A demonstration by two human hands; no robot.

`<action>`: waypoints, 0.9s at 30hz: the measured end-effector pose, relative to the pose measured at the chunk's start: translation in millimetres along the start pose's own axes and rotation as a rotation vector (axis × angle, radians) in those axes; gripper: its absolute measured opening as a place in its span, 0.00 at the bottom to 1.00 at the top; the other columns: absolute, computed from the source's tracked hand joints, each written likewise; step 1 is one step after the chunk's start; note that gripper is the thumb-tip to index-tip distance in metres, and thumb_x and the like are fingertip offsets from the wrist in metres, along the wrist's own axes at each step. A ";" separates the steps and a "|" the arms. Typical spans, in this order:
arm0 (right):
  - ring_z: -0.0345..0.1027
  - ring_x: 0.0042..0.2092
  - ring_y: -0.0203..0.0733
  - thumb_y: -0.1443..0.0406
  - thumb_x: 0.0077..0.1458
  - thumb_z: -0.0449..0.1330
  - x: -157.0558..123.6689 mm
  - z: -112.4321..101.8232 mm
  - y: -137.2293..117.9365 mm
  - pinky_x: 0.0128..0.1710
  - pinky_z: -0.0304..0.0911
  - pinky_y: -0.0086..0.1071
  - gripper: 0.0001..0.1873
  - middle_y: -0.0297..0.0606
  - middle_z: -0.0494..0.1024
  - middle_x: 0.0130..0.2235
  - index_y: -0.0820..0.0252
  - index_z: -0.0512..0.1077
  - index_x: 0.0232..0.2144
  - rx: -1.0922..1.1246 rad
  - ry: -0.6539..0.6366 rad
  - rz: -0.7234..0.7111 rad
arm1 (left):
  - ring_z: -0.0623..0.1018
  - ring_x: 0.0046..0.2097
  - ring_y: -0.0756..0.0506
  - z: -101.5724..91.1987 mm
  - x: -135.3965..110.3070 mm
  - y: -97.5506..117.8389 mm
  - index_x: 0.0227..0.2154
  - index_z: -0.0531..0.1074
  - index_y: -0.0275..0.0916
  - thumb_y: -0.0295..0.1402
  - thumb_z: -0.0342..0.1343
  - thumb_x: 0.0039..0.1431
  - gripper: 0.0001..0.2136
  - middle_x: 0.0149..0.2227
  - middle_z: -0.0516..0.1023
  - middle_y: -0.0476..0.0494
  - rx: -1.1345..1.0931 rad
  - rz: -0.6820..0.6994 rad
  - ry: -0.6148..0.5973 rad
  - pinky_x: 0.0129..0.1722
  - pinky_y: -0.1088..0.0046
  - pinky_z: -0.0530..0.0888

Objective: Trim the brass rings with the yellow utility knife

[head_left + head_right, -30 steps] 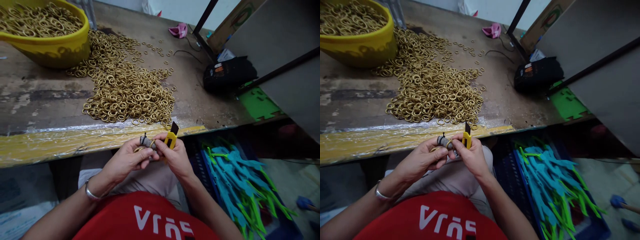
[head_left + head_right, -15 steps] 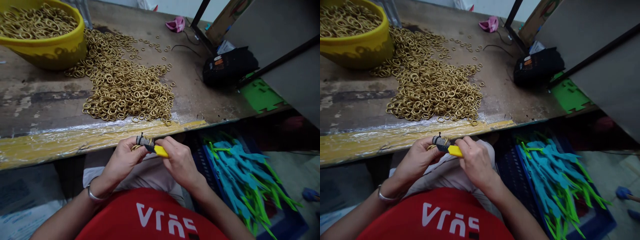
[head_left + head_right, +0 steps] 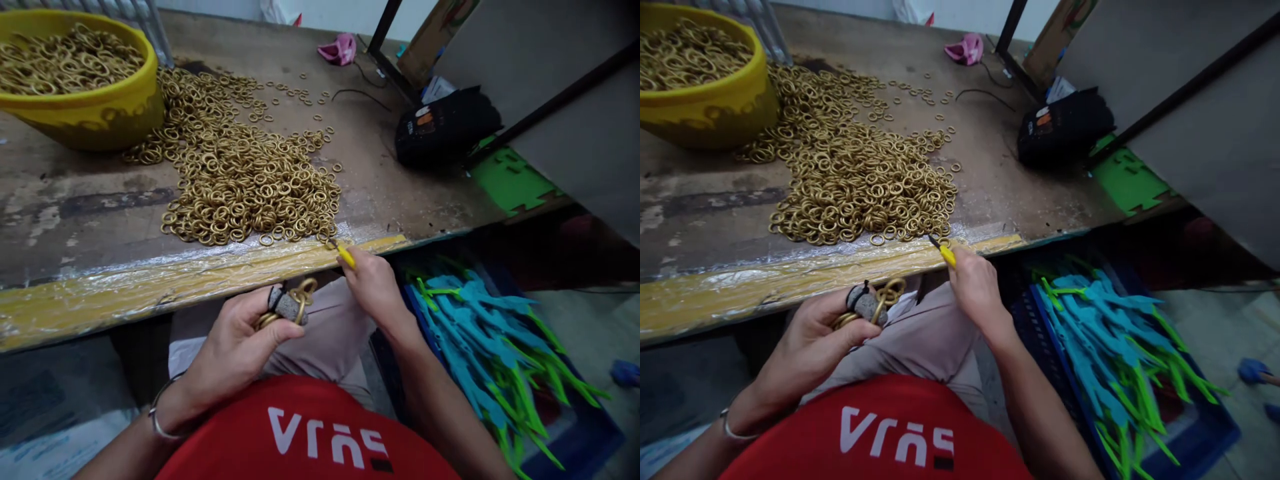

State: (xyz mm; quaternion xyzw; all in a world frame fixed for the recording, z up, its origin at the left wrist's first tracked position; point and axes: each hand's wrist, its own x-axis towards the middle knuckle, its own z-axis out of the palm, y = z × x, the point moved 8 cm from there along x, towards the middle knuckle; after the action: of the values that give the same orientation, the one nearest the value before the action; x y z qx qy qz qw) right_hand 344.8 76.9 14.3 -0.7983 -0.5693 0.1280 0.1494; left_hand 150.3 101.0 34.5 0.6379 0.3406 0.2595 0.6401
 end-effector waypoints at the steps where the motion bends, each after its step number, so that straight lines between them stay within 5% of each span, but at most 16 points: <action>1: 0.62 0.27 0.37 0.63 0.62 0.54 1.5 1.1 -2.1 0.29 0.53 0.29 0.11 0.37 0.71 0.26 0.61 0.70 0.28 0.202 -0.035 -0.017 | 0.64 0.26 0.52 1.0 -1.6 -4.1 0.24 0.73 0.36 0.32 0.62 0.54 0.07 0.23 0.68 0.51 -0.053 -0.019 -0.017 0.26 0.77 0.62; 6: 0.51 0.20 0.29 0.50 0.58 0.57 -20.4 29.0 -49.0 0.20 0.47 0.26 0.19 0.25 0.61 0.18 0.61 0.71 0.31 1.166 -0.506 0.006 | 0.60 0.23 0.54 2.8 -3.7 -37.7 0.28 0.74 0.36 0.41 0.61 0.58 0.12 0.22 0.66 0.52 -0.301 -0.127 -0.037 0.22 0.78 0.58; 11: 0.51 0.19 0.27 0.56 0.50 0.67 -32.6 41.6 -56.2 0.18 0.46 0.24 0.17 0.25 0.65 0.19 0.61 0.73 0.38 1.481 -0.519 0.162 | 0.61 0.24 0.55 0.9 -5.0 -44.9 0.33 0.76 0.35 0.39 0.64 0.55 0.11 0.25 0.69 0.50 -0.404 -0.148 0.033 0.22 0.80 0.58; 16: 0.52 0.20 0.27 0.59 0.48 0.69 -37.4 43.1 -49.3 0.18 0.48 0.23 0.18 0.25 0.66 0.22 0.60 0.72 0.39 1.527 -0.496 0.185 | 0.59 0.22 0.55 6.4 -6.2 -45.9 0.34 0.73 0.36 0.36 0.64 0.54 0.10 0.20 0.65 0.54 -0.561 -0.195 0.069 0.20 0.81 0.55; 20: 0.53 0.21 0.28 0.59 0.52 0.66 -40.1 39.6 -48.7 0.19 0.51 0.24 0.13 0.26 0.65 0.22 0.60 0.72 0.36 1.354 -0.493 0.143 | 0.61 0.22 0.56 8.0 -7.3 -47.7 0.34 0.73 0.36 0.35 0.65 0.53 0.10 0.22 0.66 0.53 -0.502 -0.218 0.072 0.20 0.81 0.57; 27: 0.67 0.39 0.36 0.65 0.52 0.65 -31.1 9.9 -50.6 0.41 0.62 0.31 0.03 0.34 0.73 0.34 0.58 0.77 0.29 1.039 -0.222 -0.105 | 0.63 0.23 0.56 3.4 -9.7 -45.6 0.37 0.73 0.37 0.35 0.65 0.55 0.10 0.24 0.67 0.53 -0.428 -0.206 0.088 0.22 0.82 0.59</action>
State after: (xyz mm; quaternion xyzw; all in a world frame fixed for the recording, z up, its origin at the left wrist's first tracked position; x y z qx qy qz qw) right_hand 287.1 63.9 25.7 -0.5711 -0.4826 0.4689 0.4702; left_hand 142.1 89.0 -9.9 0.4375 0.3686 0.2865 0.7685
